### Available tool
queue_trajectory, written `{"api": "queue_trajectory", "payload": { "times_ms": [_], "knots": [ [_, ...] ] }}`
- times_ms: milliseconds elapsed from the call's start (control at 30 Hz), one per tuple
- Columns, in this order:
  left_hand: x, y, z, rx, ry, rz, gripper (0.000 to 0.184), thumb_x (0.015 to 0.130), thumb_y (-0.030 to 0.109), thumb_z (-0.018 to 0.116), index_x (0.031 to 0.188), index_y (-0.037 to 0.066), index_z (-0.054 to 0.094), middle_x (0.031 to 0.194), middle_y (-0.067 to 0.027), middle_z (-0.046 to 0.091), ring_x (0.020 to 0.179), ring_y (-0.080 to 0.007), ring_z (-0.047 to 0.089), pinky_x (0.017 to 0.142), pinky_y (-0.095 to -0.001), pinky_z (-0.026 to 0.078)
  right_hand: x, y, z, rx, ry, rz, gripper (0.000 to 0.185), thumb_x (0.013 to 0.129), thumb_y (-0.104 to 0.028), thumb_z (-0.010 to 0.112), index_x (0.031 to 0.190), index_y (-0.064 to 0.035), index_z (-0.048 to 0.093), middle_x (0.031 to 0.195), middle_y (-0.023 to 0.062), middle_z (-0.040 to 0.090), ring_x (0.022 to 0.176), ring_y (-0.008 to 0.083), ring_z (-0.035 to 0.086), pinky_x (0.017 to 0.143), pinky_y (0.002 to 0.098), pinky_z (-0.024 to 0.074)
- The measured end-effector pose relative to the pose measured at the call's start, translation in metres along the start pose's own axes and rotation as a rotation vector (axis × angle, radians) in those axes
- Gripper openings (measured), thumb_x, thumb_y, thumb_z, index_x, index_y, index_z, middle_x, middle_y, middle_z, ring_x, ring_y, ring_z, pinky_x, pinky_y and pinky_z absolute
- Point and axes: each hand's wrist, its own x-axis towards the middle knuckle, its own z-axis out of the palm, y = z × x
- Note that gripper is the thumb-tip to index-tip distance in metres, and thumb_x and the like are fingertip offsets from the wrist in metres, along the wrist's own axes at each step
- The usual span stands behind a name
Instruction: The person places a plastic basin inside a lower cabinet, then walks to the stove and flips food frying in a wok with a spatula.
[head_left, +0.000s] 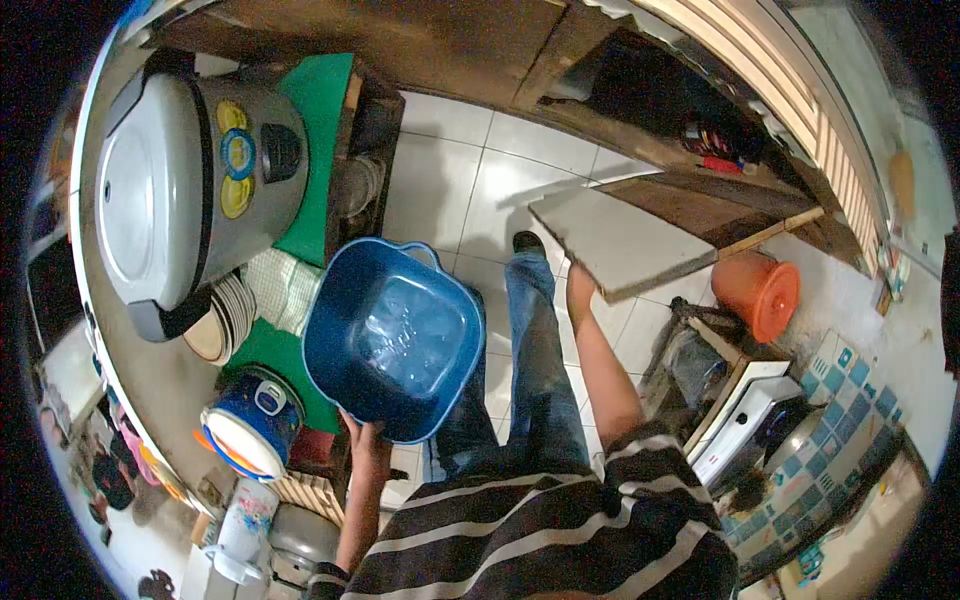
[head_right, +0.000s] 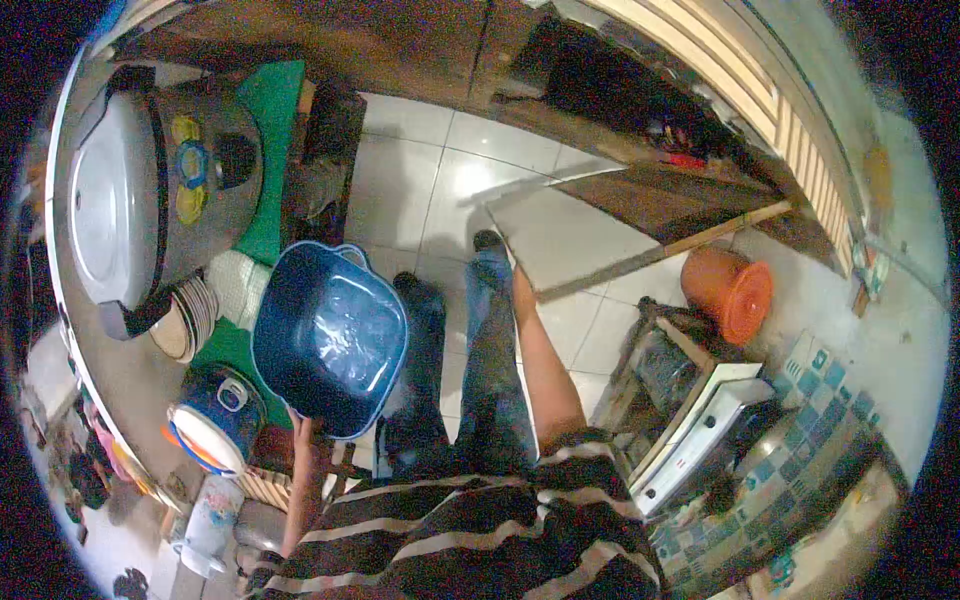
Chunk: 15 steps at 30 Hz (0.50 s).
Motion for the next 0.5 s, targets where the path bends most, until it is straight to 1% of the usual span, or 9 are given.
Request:
{"api": "queue_trajectory", "payload": {
  "times_ms": [33, 67, 100, 167, 267, 300, 367, 400, 500],
  "knots": [
    [0.013, 0.011, 0.001, -0.365, 0.025, -0.218, 0.079, 0.08, 0.005, 0.049, 0.142, 0.016, 0.001, 0.141, -0.0085, 0.023, 0.125, -0.0254, 0.031, 0.099, -0.0352, 0.029, -0.014, 0.019, -0.015, -0.024, -0.029, 0.038, 0.027, 0.091, -0.012, 0.043, 0.112, 0.0053, 0.048, 0.11, 0.0137, 0.053, 0.094, 0.028, 0.057, 0.076, 0.0375, 0.049],
    [0.025, 0.022, 0.003, -0.735, 0.135, -0.426, 0.082, 0.08, 0.005, 0.049, 0.142, 0.016, -0.003, 0.141, -0.0078, 0.024, 0.124, -0.0235, 0.031, 0.099, -0.0351, 0.03, -0.027, 0.037, -0.026, -0.025, -0.055, 0.07, 0.028, 0.092, -0.013, 0.042, 0.112, 0.0051, 0.047, 0.111, 0.014, 0.053, 0.096, 0.0284, 0.056, 0.077, 0.0379, 0.0482],
    [0.035, 0.063, 0.009, -0.72, 0.081, -0.4, 0.082, 0.08, 0.006, 0.048, 0.142, 0.016, -0.005, 0.14, -0.008, 0.025, 0.122, -0.0211, 0.033, 0.098, -0.0342, 0.03, -0.038, 0.052, -0.038, -0.011, -0.081, 0.101, 0.029, 0.092, -0.013, 0.041, 0.113, 0.0048, 0.047, 0.112, 0.0143, 0.052, 0.098, 0.0288, 0.055, 0.079, 0.0382, 0.0474],
    [0.049, 0.044, 0.005, -0.769, -0.001, -0.317, 0.086, 0.078, 0.002, 0.049, 0.142, 0.016, -0.006, 0.14, -0.0092, 0.023, 0.122, -0.0219, 0.034, 0.098, -0.036, 0.031, -0.061, 0.076, -0.063, 0.032, -0.124, 0.156, 0.031, 0.092, -0.015, 0.039, 0.115, 0.0043, 0.046, 0.114, 0.0149, 0.051, 0.102, 0.0296, 0.053, 0.083, 0.039, 0.0459],
    [0.067, 0.017, 0.008, -0.347, -0.108, -0.144, 0.086, 0.075, 0.0, 0.048, 0.142, 0.015, -0.004, 0.139, -0.0105, 0.024, 0.119, -0.0219, 0.035, 0.097, -0.0364, 0.032, -0.095, 0.093, -0.096, 0.113, -0.127, 0.206, 0.033, 0.093, -0.018, 0.037, 0.117, 0.0036, 0.045, 0.118, 0.0159, 0.05, 0.108, 0.0307, 0.05, 0.088, 0.04, 0.0435],
    [0.071, 0.027, 0.02, -0.417, -0.082, -0.198, 0.085, 0.075, 0.0, 0.047, 0.141, 0.014, -0.003, 0.138, -0.0104, 0.025, 0.118, -0.0216, 0.036, 0.096, -0.036, 0.033, -0.108, 0.096, -0.107, 0.159, -0.108, 0.209, 0.034, 0.093, -0.019, 0.036, 0.118, 0.0034, 0.045, 0.119, 0.0162, 0.049, 0.109, 0.0311, 0.049, 0.089, 0.0404, 0.0427],
    [0.073, 0.062, 0.052, -0.554, -0.023, -0.302, 0.082, 0.074, -0.001, 0.046, 0.141, 0.014, 0.0, 0.134, -0.0102, 0.028, 0.116, -0.0211, 0.037, 0.095, -0.0353, 0.034, -0.137, 0.113, -0.128, 0.496, -0.015, 0.166, 0.036, 0.094, -0.021, 0.035, 0.119, 0.0029, 0.044, 0.121, 0.0168, 0.048, 0.113, 0.0319, 0.047, 0.093, 0.0411, 0.0411],
    [0.072, 0.072, 0.06, -0.382, 0.006, -0.412, 0.079, 0.075, -0.001, 0.044, 0.14, 0.017, 0.002, 0.13, -0.0087, 0.032, 0.114, -0.0203, 0.038, 0.093, -0.0339, 0.035, -0.149, 0.13, -0.135, 0.9, 0.064, 0.023, 0.038, 0.094, -0.022, 0.034, 0.123, 0.0017, 0.041, 0.125, 0.0158, 0.045, 0.117, 0.0335, 0.045, 0.095, 0.0427, 0.0396],
    [0.078, 0.087, 0.091, -0.337, -0.133, -0.317, 0.079, 0.076, -0.002, 0.042, 0.14, 0.021, 0.002, 0.127, -0.0073, 0.034, 0.113, -0.0212, 0.039, 0.092, -0.0339, 0.036, -0.171, 0.113, -0.168, 1.133, 0.219, 0.306, 0.042, 0.094, -0.02, 0.033, 0.131, -0.0013, 0.031, 0.135, 0.0131, 0.035, 0.121, 0.0371, 0.04, 0.096, 0.0441, 0.041]
  ]
}}
